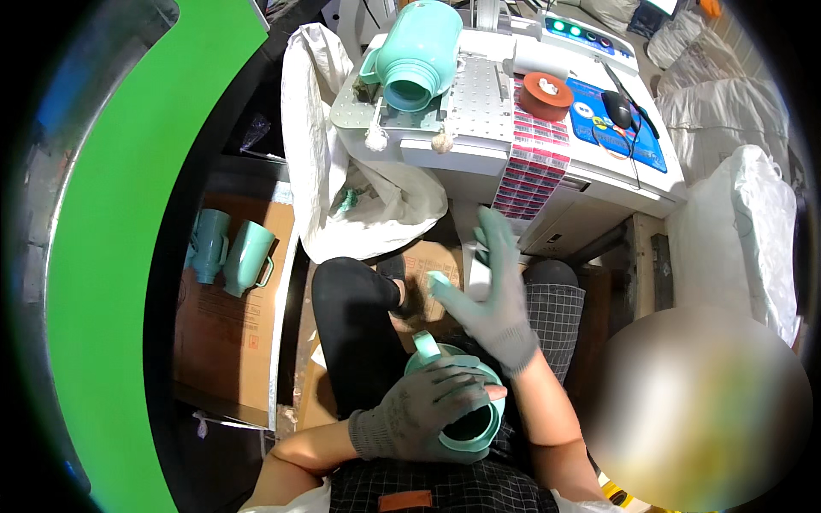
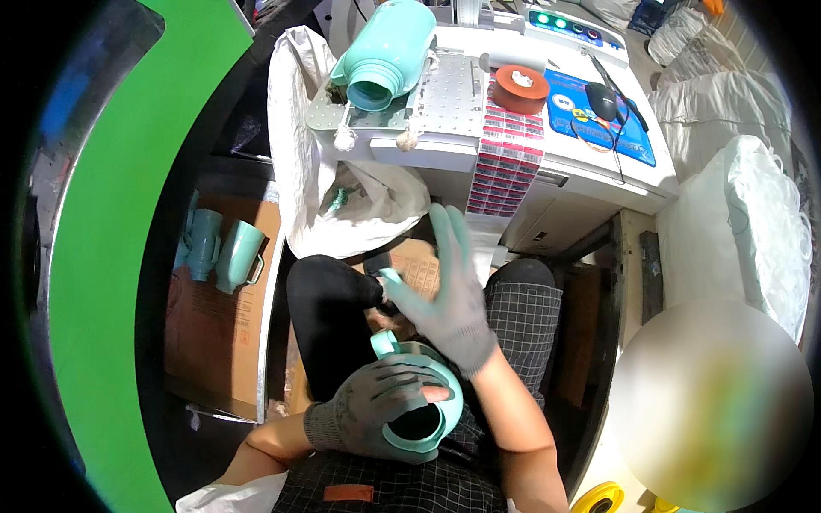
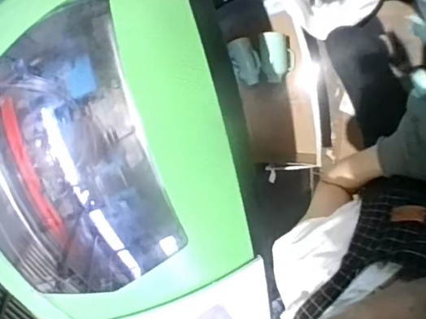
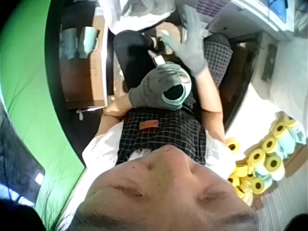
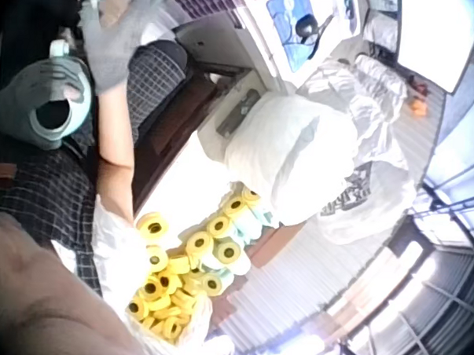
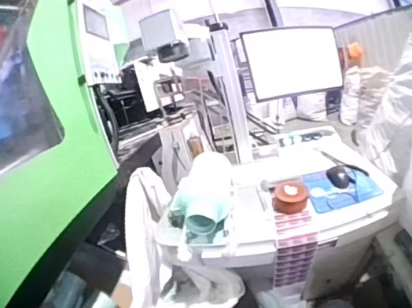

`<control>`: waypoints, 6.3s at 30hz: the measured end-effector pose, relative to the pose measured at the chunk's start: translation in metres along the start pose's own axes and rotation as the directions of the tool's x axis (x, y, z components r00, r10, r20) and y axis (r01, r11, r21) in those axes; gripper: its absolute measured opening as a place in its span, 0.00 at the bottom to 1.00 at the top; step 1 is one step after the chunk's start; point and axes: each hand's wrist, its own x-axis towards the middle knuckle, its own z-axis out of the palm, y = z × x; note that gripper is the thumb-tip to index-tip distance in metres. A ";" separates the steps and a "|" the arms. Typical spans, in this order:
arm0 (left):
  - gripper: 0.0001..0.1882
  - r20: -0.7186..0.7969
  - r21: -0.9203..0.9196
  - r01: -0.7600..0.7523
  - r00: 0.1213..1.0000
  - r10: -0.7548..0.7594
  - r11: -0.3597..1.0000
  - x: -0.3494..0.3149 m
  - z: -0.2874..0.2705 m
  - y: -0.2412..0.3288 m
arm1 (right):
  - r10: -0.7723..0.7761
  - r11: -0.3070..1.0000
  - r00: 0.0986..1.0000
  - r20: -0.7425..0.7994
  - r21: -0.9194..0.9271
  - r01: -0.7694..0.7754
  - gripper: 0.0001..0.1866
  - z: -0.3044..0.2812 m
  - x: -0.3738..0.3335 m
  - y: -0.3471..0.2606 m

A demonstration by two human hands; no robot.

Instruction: The person assembles teal plastic containers by inserting clear plastic rings into the openings and screwing on yellow lids. They then apply labels from a roll to the sides of the containers and place the finished units on a nearby table.

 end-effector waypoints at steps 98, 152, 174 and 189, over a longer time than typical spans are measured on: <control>0.53 0.111 0.135 -0.059 0.993 0.044 0.989 0.050 0.029 -0.014 | 0.193 0.826 0.717 -0.669 -0.284 -0.488 0.08 -0.297 -0.194 0.057; 0.15 0.294 0.736 -0.207 0.955 -0.029 0.644 0.071 -0.027 0.051 | -0.247 0.904 0.895 0.372 -0.244 0.351 0.16 -0.095 -0.115 -0.051; 0.36 0.006 0.290 -0.022 1.000 0.022 0.957 -0.002 0.075 -0.012 | 0.497 0.864 0.864 -0.083 -0.041 -0.501 0.50 -0.174 -0.226 -0.027; 0.26 -0.278 0.623 -0.001 0.934 0.223 0.782 0.242 -0.061 -0.190 | 0.493 0.869 0.816 -0.302 0.120 -0.481 0.60 -0.196 -0.209 0.008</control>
